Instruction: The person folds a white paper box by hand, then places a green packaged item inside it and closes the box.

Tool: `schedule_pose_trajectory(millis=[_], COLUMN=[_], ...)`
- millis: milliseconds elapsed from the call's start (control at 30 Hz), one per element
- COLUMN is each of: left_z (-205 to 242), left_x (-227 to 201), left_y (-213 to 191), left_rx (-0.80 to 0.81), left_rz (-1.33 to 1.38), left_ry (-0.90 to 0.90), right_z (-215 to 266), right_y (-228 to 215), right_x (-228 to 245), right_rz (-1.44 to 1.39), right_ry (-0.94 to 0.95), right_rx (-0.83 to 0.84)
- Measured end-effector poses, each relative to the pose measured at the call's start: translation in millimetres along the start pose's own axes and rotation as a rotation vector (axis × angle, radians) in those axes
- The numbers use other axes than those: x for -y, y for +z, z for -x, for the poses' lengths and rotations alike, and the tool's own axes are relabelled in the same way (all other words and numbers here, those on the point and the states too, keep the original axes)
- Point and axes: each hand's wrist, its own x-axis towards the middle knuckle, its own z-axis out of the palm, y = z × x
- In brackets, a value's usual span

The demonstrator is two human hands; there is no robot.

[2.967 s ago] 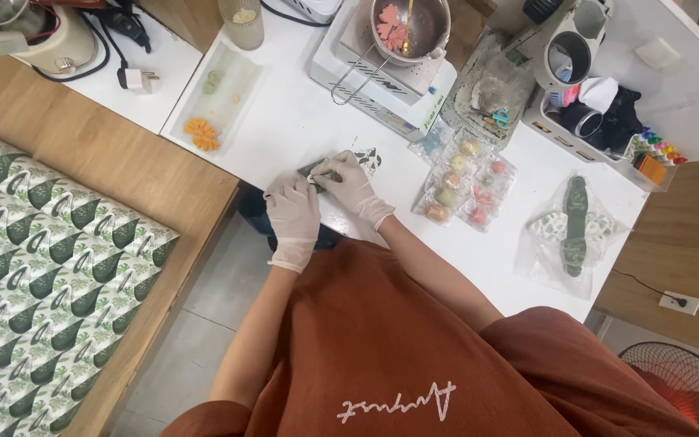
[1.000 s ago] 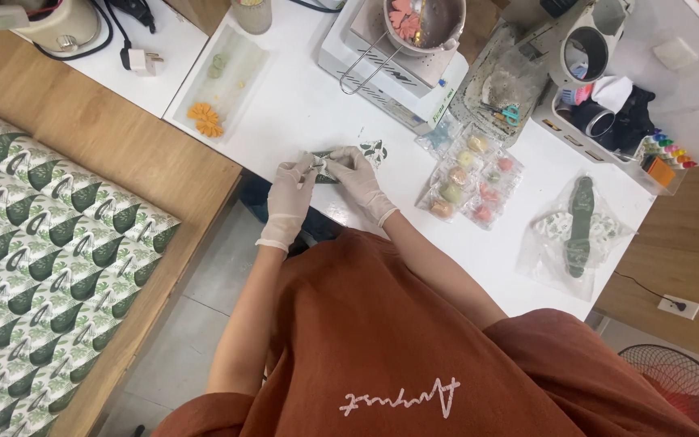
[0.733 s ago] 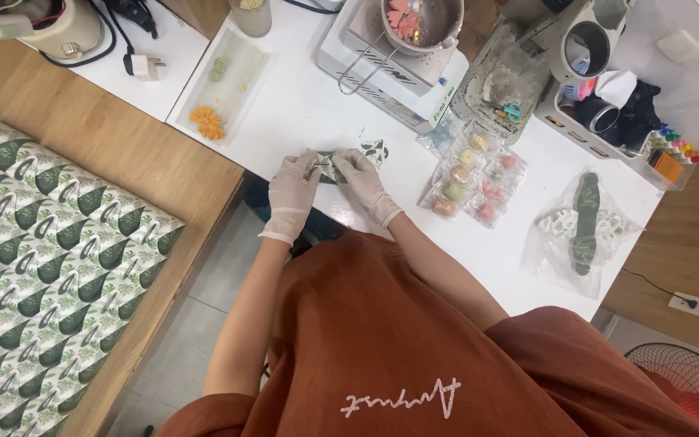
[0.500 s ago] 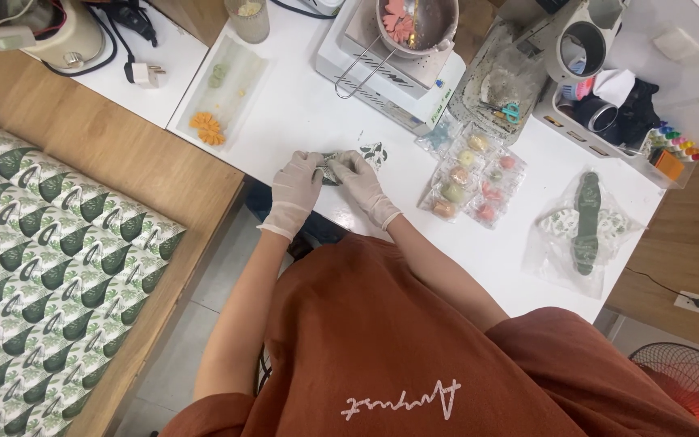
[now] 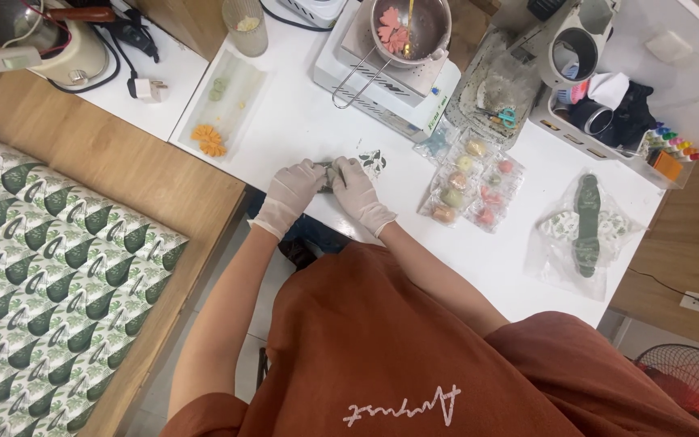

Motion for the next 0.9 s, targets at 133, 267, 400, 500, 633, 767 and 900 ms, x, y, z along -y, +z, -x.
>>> schedule_pose_trajectory(millis=[133, 267, 400, 500, 633, 767, 900], left_z=[3, 6, 3, -3, -16, -19, -23], left_x=[5, 5, 5, -2, 1, 1, -7], left_y=[16, 19, 15, 2, 9, 7, -13], left_rx=[-0.064, -0.128, -0.104, -0.037, 0.102, 0.153, 0.195], left_rz=[-0.272, -0.283, -0.323, -0.298, -0.016, 0.016, -0.111], left_ry=[0.097, 0.06, 0.079, 0.059, -0.018, -0.005, 0.086], right_z=[-3, -6, -4, -1, 1, 9, 12], right_y=[9, 9, 1, 6, 16, 17, 4], right_x=[-17, -19, -3, -13, -24, -37, -6], right_rz=[-0.001, -0.196, -0.362, -0.379, -0.438, -0.348, -0.048], right_ry=[0.004, 0.193, 0.37, 0.388, 0.487, 0.353, 0.16], right_rx=[0.001, 0.046, 0.096, 0.091, 0.032, -0.081, -0.087])
